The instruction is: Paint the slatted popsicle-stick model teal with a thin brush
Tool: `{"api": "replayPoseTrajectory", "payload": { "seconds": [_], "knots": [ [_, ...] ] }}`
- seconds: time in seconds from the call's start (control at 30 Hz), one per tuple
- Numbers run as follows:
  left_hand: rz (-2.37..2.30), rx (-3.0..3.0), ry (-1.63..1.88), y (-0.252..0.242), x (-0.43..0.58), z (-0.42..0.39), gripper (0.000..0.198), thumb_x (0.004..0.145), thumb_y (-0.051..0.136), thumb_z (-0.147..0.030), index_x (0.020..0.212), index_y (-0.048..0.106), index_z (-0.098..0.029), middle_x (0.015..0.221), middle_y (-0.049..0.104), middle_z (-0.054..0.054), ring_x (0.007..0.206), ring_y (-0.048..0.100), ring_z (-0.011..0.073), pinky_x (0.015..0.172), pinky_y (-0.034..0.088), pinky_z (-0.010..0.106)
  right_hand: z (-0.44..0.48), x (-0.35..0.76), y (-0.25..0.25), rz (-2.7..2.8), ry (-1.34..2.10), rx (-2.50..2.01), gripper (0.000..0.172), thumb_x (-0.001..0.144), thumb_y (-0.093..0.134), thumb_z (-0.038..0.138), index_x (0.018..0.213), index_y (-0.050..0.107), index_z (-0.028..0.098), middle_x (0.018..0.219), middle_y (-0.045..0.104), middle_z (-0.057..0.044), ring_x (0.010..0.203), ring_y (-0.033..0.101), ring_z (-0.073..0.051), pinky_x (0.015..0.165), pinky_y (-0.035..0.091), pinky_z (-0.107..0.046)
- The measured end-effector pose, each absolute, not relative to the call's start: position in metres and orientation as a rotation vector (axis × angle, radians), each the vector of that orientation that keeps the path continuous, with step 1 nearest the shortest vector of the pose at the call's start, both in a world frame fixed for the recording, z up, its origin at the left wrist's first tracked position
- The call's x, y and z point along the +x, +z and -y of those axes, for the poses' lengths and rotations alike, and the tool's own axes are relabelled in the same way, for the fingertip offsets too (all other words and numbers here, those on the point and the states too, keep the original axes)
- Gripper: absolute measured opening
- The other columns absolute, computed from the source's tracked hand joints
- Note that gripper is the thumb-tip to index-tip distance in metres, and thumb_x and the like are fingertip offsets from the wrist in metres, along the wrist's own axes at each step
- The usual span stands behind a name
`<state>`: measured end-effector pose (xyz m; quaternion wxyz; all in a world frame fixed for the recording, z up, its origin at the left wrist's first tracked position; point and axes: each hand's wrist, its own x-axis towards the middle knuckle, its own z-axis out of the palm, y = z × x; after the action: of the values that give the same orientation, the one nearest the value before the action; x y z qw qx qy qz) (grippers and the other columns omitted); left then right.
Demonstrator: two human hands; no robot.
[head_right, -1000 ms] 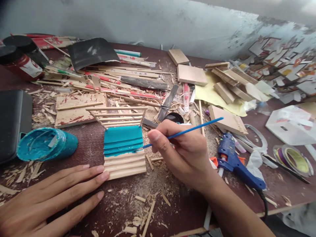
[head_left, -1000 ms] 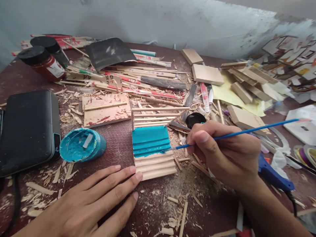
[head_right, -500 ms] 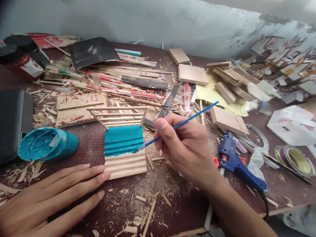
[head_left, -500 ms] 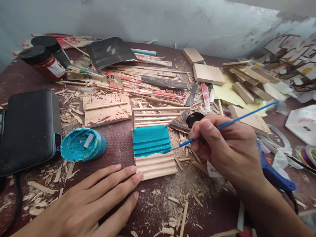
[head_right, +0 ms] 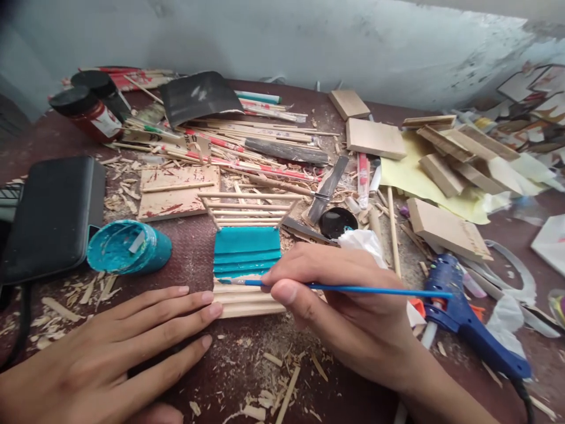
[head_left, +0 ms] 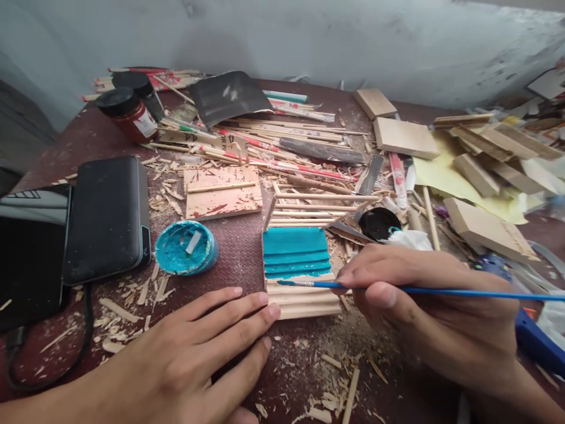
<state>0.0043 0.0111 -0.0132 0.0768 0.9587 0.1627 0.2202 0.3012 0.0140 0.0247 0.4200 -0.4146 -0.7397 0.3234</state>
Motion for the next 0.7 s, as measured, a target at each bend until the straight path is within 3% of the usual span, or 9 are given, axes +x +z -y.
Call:
{"api": "replayPoseTrajectory", "payload": {
  "seconds": [0.13, 0.7],
  "knots": [
    [-0.476, 2.872, 0.595, -0.01, 0.003, -0.009, 0.04, 0.114, 0.048, -0.043, 0.123, 0.075, -0.015, 0.143, 0.072, 0.008, 0.138, 0.065, 0.0242, 0.127, 0.044, 0.039, -0.018, 0.296, 0.024, 1.901, 0.825, -1.024, 0.02, 0.092, 0.077, 0.011, 0.101, 0.082, 0.028, 0.078, 0.081, 0.0, 0.073, 0.078, -0.019, 0.065, 0.061, -0.029],
    [-0.517, 2.835, 0.61, -0.012, 0.005, -0.007, 0.041, 0.115, 0.045, -0.042, 0.123, 0.074, -0.014, 0.144, 0.071, 0.009, 0.139, 0.064, 0.0242, 0.127, 0.044, 0.04, -0.019, 0.287, 0.02, 1.817, 0.792, -1.117, 0.02, 0.09, 0.074, 0.006, 0.087, 0.082, 0.024, 0.072, 0.08, 0.002, 0.058, 0.07, -0.011, 0.055, 0.055, -0.022]
  ]
}}
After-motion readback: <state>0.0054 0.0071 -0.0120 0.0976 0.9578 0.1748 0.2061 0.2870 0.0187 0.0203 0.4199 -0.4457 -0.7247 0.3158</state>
